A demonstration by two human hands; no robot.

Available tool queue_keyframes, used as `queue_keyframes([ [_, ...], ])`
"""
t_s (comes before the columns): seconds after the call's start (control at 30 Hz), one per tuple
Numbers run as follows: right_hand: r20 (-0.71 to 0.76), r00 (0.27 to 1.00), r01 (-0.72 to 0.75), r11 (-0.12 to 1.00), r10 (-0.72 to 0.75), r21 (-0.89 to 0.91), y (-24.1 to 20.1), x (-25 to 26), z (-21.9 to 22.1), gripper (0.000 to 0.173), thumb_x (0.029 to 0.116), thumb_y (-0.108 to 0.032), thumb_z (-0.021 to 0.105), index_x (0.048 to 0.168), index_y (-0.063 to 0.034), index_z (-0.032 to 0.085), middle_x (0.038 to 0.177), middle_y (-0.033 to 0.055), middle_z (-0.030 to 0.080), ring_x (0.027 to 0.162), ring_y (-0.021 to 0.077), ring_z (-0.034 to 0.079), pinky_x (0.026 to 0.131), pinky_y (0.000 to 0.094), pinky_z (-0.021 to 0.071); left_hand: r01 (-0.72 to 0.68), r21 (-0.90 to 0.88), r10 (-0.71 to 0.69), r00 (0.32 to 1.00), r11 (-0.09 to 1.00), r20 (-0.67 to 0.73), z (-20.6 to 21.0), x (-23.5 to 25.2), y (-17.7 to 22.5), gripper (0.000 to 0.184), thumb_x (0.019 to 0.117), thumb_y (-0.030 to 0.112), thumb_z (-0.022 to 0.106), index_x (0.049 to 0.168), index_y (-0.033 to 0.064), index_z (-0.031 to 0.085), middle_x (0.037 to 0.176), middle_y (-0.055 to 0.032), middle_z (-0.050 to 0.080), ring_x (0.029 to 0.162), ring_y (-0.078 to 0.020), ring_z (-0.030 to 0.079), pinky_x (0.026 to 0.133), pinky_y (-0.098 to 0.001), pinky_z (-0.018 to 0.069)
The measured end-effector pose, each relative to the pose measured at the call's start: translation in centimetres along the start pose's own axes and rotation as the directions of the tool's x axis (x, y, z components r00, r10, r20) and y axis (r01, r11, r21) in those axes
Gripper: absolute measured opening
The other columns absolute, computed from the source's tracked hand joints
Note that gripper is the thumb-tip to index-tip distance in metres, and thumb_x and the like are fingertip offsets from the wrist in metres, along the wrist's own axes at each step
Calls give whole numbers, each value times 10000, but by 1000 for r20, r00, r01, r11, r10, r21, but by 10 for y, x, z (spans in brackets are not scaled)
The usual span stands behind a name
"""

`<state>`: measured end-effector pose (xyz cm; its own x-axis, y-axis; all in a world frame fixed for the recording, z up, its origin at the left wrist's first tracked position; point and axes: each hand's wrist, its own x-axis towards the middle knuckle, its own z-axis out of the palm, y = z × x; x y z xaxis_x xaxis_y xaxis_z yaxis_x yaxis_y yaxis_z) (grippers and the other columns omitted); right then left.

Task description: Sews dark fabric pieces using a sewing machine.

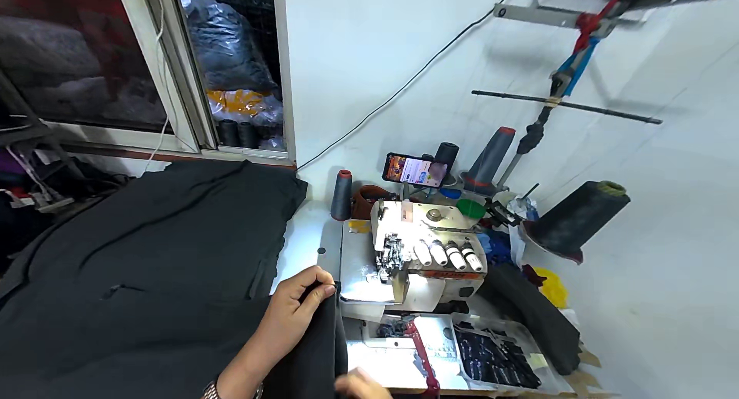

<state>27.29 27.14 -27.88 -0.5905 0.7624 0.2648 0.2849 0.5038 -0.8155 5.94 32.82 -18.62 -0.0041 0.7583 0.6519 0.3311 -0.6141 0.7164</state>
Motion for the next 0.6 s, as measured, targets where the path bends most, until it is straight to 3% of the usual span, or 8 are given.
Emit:
queue_keyframes([
  [0.1, -370, 915, 191, 981, -162, 41, -15, 42, -8, 294, 885, -132, 730, 1109, 50, 675, 1113, 172, 685, 1053, 199, 665, 903, 341, 557, -1, -18, 2, 999, 1000, 48, 3, -7, 0, 117, 985, 158, 610, 967, 111, 716, 933, 37, 702, 869, -35, 666, 798, -176, 561],
  [0.17, -516, 827, 301, 951, -225, 67, -21, 70, -4, 343, 871, -161, 760, 1103, 56, 631, 1102, 149, 671, 1072, 131, 655, 936, 268, 553, -2, -16, 3, 998, 1000, 55, 3, -9, 1, 118, 985, 157, 611, 967, 109, 717, 946, 31, 707, 890, -40, 671, 814, -186, 564],
  [0.23, -605, 767, 340, 935, -216, 98, -27, 89, 3, 315, 840, -107, 747, 1070, 67, 620, 1033, 132, 670, 989, 109, 668, 889, 242, 570, -5, -19, 6, 999, 1000, 50, 2, -10, 2, 110, 978, 155, 624, 968, 103, 720, 960, 21, 715, 906, -56, 682, 825, -207, 575],
  [0.33, -648, 745, 314, 940, -160, 130, -34, 100, 11, 170, 805, 3, 659, 967, 48, 631, 881, 80, 648, 785, 70, 655, 719, 207, 581, -4, -32, 4, 1000, 999, 26, 1, -13, 1, 97, 966, 172, 655, 952, 115, 732, 958, 14, 724, 909, -79, 690, 830, -220, 579],
  [0.43, -639, 757, 247, 966, -140, 80, -29, 91, 19, 149, 803, 14, 589, 936, 24, 655, 812, 47, 624, 678, 26, 591, 604, 161, 508, -18, -2, 18, 1000, 1000, -19, 2, -14, 0, 95, 952, 197, 670, 933, 139, 743, 956, 26, 726, 933, -84, 686, 855, -223, 569],
  [0.6, -622, 781, 92, 995, -57, 25, -2, 57, 34, 172, 817, -23, 589, 914, 3, 729, 819, 49, 670, 750, 58, 627, 659, 185, 508, 8, 47, -5, 997, 999, -76, 1, -13, -1, 95, 942, 221, 670, 921, 172, 749, 944, 53, 725, 935, -86, 668, 854, -224, 544],
])
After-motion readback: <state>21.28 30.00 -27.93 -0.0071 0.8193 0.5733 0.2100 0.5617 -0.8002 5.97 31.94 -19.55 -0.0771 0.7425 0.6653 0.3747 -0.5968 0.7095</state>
